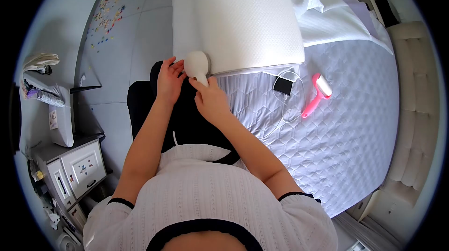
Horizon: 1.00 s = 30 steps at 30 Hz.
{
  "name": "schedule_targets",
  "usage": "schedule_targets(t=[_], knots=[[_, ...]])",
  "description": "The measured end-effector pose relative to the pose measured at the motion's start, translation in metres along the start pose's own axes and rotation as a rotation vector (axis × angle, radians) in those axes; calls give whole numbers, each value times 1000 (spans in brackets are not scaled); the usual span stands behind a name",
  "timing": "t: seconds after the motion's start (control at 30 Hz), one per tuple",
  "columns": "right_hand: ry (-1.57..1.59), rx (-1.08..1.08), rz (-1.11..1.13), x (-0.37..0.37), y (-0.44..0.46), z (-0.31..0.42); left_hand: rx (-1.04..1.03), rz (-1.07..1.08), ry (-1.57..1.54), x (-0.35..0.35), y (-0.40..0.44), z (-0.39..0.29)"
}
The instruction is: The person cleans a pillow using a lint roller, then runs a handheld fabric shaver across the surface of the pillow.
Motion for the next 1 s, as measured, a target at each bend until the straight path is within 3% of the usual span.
schedule_targets(t=[0.13,0.2,0.33,0.43,0.5,0.63,0.7,0.83,0.93,1.0], knots=[[-56,42,-19,-3,-4,-6,-21,-25,7,0,-1,0],[-149,-48,108,-7,-10,-10,-45,-39,37,1,-1,-2],[-229,-72,144,-7,-20,-6,-41,-21,47,-2,-1,-3],[-181,-76,115,0,-26,-1,-30,-22,53,-1,-2,-3],[-78,38,-49,20,-32,9,-37,-2,55,-1,-3,-4],[79,-25,-96,59,-42,4,-39,-7,44,1,-3,-2],[47,-13,-233,82,-44,-2,-45,2,58,-1,-3,-2],[168,-100,-271,90,-43,-23,-42,26,51,-3,-4,-5],[50,62,-200,79,-41,-6,-40,34,55,-4,-6,-4],[85,54,-142,64,-38,2,-56,5,85,-3,-5,-4]])
Point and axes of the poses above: each hand's wrist, its own y-axis towards the middle knuckle, its own x-axis out of the back of the hand, z = x × y, the point moved 6 cm from there along y, towards the middle knuckle, and after that the axes turned 6 degrees about z, right-handed, at the moved point
